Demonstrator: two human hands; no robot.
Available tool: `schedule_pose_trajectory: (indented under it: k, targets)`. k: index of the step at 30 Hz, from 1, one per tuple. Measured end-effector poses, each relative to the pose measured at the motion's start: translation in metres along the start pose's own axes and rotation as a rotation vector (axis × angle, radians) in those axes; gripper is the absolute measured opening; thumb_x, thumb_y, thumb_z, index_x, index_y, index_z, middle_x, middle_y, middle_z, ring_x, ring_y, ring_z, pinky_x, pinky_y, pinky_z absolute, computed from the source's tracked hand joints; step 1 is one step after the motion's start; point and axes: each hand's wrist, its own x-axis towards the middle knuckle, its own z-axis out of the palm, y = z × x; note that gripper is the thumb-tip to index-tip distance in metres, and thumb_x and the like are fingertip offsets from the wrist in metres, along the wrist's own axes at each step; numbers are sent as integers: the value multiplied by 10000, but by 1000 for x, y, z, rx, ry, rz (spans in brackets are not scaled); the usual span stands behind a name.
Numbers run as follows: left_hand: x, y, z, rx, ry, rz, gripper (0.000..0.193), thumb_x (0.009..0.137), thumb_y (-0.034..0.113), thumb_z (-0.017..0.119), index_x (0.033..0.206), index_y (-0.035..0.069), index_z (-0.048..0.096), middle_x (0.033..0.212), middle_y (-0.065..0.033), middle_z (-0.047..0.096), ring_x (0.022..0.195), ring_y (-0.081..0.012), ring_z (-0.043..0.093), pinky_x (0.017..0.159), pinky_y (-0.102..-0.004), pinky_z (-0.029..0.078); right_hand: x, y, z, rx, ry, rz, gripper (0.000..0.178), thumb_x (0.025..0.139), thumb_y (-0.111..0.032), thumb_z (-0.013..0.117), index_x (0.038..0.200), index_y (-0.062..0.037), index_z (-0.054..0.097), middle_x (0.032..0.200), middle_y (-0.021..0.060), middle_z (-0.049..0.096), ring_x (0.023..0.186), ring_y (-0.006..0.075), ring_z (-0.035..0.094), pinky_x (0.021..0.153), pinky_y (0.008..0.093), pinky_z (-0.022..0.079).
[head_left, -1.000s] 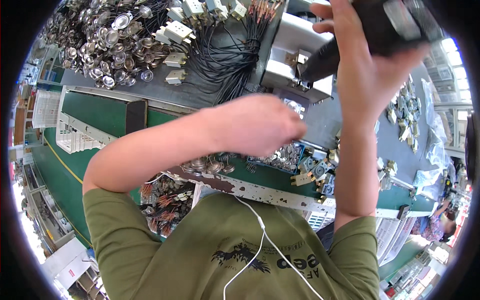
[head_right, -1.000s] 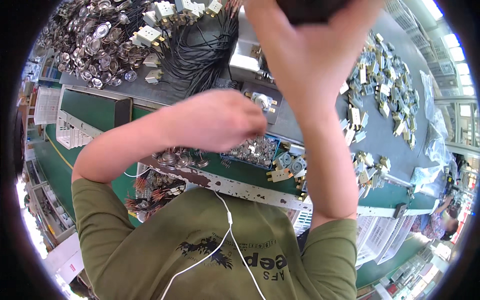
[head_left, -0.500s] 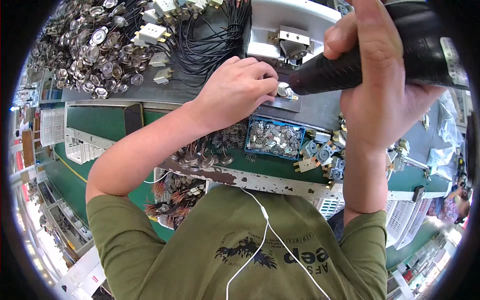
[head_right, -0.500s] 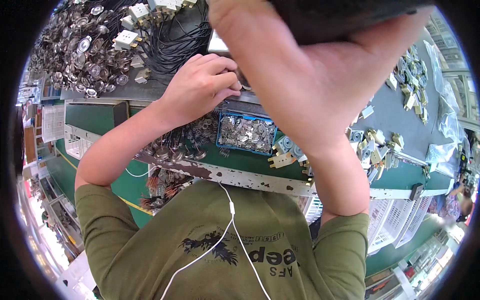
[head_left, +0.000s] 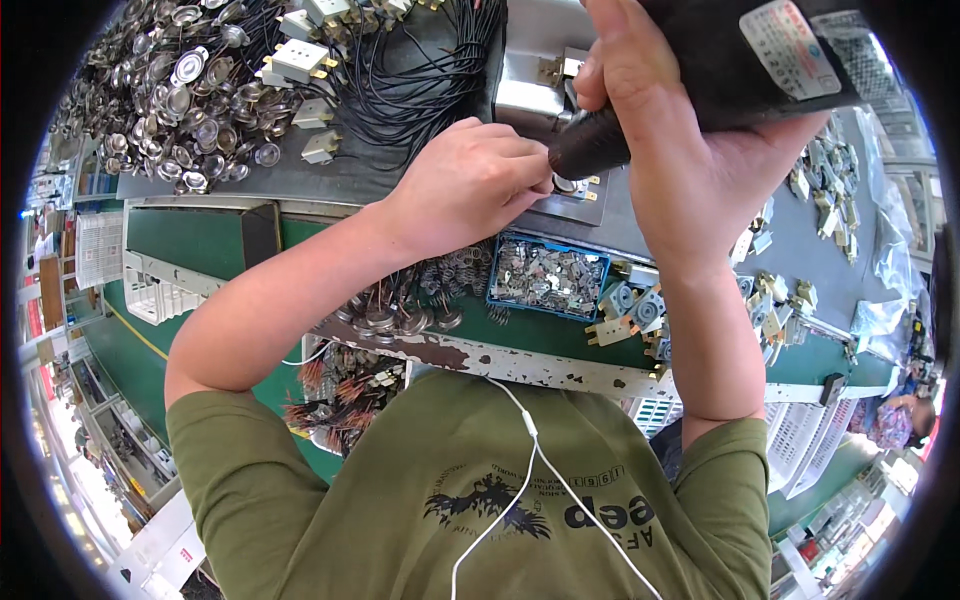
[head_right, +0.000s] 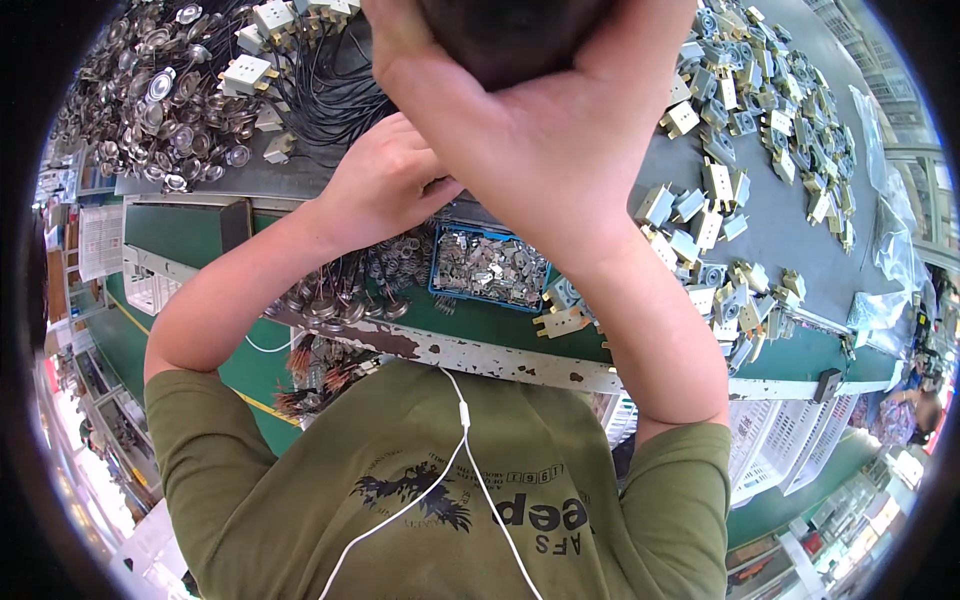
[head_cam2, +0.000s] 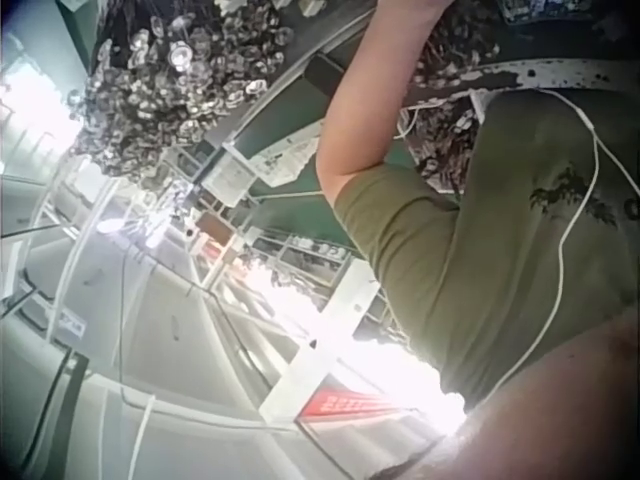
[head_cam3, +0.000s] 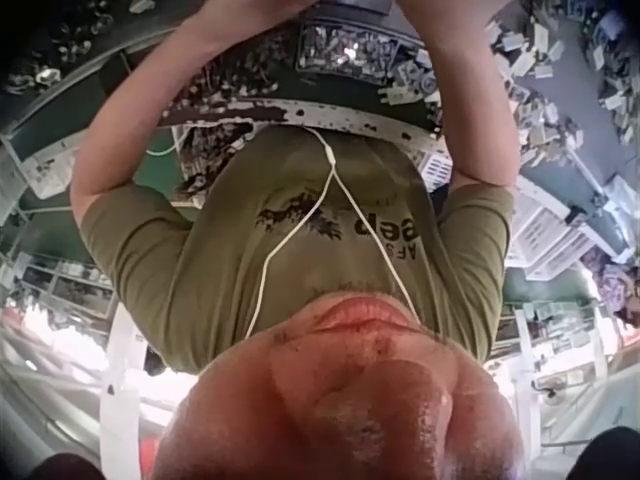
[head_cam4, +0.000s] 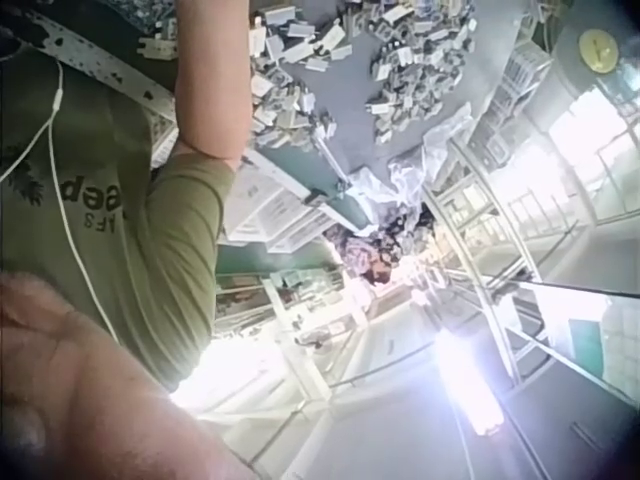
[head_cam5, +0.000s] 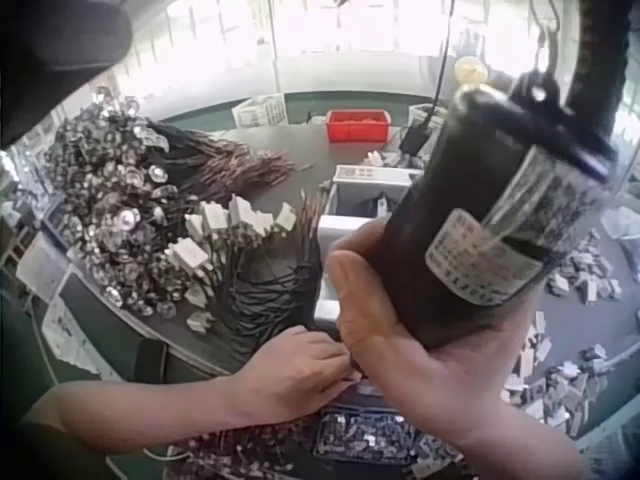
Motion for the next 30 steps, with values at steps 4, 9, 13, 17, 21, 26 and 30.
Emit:
schedule_pose_trajectory:
  k: [4, 9, 13, 17, 21, 26, 30]
  targets:
    - [0, -2, -3, -3, 7, 18, 114, 806, 123, 746, 869, 133, 651, 841, 1, 658, 867, -230, 656, 741, -392, 470, -2, -11, 23, 126, 31, 83, 293, 846, 88, 771, 1083, 12, 617, 865, 96, 713, 691, 120, 683, 583, 238, 543]
    - [3, -5, 1, -23, 26, 26, 101, 817, 115, 735, 887, 125, 664, 825, -3, 662, 861, -236, 665, 733, -399, 484, 21, 20, -10, 50, -295, -152, 120, 884, 42, 738, 829, 42, 632, 702, 83, 678, 608, 170, 678, 587, 293, 569]
    - [0, -4, -1, -94, -39, -42, 111, 830, 125, 736, 901, 94, 656, 849, -32, 680, 871, -266, 672, 778, -423, 515, 27, 31, 8, 395, -346, -70, 171, 877, 34, 757, 995, 38, 635, 780, 91, 691, 635, 141, 664, 582, 264, 547]
    - [6, 7, -9, -239, -127, -401, 159, 867, 161, 734, 940, 49, 647, 924, -103, 684, 939, -314, 681, 845, -447, 538, 26, -2, 5, 14, -280, 258, 276, 869, -22, 788, 1085, 0, 619, 849, 70, 708, 655, 103, 654, 570, 231, 524]
    - [8, 7, -9, -76, -119, -296, 200, 886, 191, 732, 991, 35, 661, 976, -138, 676, 972, -337, 684, 854, -457, 548, 13, -8, 8, -81, -252, 191, 192, 872, -26, 773, 1025, 7, 660, 797, 52, 690, 598, 102, 636, 541, 241, 509]
    - [19, 8, -17, -1, -351, -328, 304, 876, 261, 759, 1060, 30, 686, 968, -150, 687, 964, -354, 692, 838, -466, 562, 7, 1, 5, -79, -177, 107, 169, 878, -17, 757, 1008, 25, 657, 796, 61, 682, 588, 103, 627, 538, 240, 503]
    - [15, 6, -14, -7, -345, -350, 312, 876, 266, 763, 1064, 27, 691, 937, -164, 704, 971, -359, 698, 842, -463, 565, -1, -3, 4, -85, -189, 75, 154, 895, -5, 735, 1013, 32, 643, 795, 63, 668, 585, 107, 617, 532, 242, 496]
